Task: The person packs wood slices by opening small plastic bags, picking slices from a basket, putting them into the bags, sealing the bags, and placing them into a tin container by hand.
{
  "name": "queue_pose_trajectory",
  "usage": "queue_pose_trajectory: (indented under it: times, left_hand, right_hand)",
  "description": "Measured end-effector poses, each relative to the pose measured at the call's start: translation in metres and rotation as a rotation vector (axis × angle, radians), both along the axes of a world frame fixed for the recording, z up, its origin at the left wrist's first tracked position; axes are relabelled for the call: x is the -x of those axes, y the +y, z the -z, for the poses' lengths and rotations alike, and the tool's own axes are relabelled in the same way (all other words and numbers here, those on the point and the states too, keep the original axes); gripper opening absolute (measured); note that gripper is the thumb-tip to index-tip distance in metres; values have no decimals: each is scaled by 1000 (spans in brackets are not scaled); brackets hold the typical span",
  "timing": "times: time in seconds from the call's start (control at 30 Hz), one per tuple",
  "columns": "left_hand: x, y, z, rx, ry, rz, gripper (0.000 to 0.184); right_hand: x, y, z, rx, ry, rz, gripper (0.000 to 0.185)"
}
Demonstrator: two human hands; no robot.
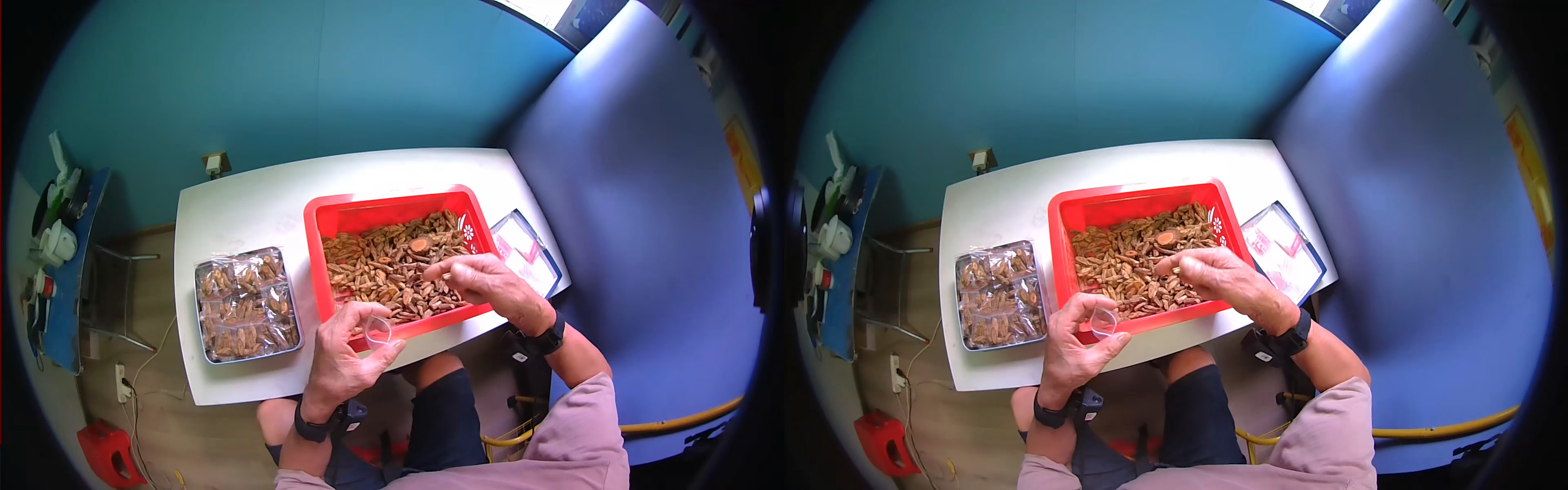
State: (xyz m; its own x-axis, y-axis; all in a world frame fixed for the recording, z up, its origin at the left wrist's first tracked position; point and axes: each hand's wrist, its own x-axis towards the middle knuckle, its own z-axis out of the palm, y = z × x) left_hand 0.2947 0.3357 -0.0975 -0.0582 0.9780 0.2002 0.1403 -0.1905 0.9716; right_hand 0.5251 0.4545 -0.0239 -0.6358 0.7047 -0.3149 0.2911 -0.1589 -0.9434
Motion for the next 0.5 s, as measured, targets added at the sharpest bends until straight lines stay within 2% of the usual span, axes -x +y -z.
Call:
queue_pose_trajectory:
  times: [0.03,0.1,0.13,0.27,0.43,0.5]
  left_hand:
    - [0,1,-1,-7,3,9,39]
    - [-1,2,0,-7,-31,13,39]
    - [0,2,-1,-11,-32,19,40]
    - [5,3,1,-28,-67,27,39]
    - [8,4,0,-62,-89,14,36]
    - [7,4,3,-59,-117,29,37]
  right_hand:
    - [-1,2,5,38,12,-34,41]
    - [3,4,15,-76,-16,-80,38]
    - [11,-4,2,49,52,-2,31]
    - [20,-2,3,-3,69,83,17]
    - [34,-2,5,37,196,128,18]
    - [43,-6,0,-93,195,158,18]
